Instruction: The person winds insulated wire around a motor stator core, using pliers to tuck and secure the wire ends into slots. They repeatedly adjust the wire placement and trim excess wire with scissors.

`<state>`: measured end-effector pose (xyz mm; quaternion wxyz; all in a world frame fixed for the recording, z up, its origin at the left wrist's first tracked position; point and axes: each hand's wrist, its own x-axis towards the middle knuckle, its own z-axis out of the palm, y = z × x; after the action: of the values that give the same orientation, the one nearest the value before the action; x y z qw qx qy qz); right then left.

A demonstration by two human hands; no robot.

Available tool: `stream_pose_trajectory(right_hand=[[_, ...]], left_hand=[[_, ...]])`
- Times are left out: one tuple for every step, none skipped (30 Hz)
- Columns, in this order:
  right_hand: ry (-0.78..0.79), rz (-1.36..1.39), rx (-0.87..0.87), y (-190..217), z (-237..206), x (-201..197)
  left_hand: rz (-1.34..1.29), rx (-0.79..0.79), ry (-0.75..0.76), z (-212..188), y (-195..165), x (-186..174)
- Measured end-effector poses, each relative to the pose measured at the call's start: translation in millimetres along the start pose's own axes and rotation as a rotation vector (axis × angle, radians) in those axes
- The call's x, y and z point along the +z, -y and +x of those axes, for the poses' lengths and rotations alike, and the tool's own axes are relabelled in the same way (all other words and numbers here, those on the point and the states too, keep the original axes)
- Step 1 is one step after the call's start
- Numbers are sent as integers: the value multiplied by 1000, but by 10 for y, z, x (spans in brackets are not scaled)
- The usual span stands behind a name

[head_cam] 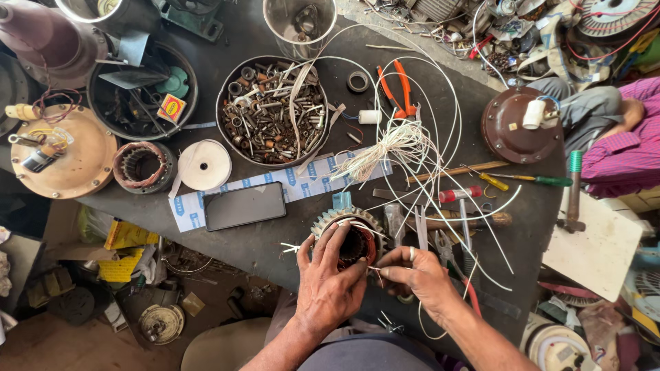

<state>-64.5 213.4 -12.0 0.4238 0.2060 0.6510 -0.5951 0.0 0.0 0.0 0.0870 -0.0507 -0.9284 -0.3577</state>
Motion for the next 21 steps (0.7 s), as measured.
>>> stream_pose_trajectory(right_hand=[[-15,5,-3,14,12,13],[-30,10,-7,27,15,24],[-44,15,-10,40,13,32],[-52,24,-48,48,6,44],[-60,35,-88,56,-6,61],[-69,46,-131,75,-15,68],[-61,59,-164,103,-29,67],[-54,74,-197,122,-71,63],[-49,89,-228,152,-122,51],[-41,78,-237,204,-166,21],[-37,70,-251,274,-206,-18],[-37,64,-267,346,-253,-59],[-36,43,-259,418,-295,-108],[-38,23,-247,483,-335,-167],[-39,5,-232,518,-399,-244],[-199,-98,-387,511,-514,-354],[-361,-205,-534,475,-651,-478],[-525,-312,-681,428,-757,-585],[-592,-407,-741,340,-885,-671],[-659,-506,-795,204,-1074,-766],[-726,-607,-848,66,-1224,-837]], left_hand=[[-4,2,-12,17,-9,-14],[-8,4,-25,34,-25,-30],[-12,6,-37,52,-45,-47],[-41,-7,-27,67,-67,-69],[-70,-17,-17,86,-86,-100],[-99,-24,-8,113,-108,-128],[-114,17,-9,148,-129,-154],[-130,58,-8,175,-159,-180],[-148,99,-4,198,-203,-199],[-145,145,23,248,-244,-198],[-140,196,50,320,-274,-189],[-137,251,79,386,-309,-184],[-128,254,141,457,-333,-181],[-120,255,205,537,-347,-174],[-110,254,273,595,-387,-152],[-146,214,219,627,-460,-105],[-181,172,166,662,-527,-49],[-212,130,110,703,-578,1],[-327,-45,97,742,-623,52],[-440,-226,84,774,-680,124],[-550,-409,70,808,-718,189]])
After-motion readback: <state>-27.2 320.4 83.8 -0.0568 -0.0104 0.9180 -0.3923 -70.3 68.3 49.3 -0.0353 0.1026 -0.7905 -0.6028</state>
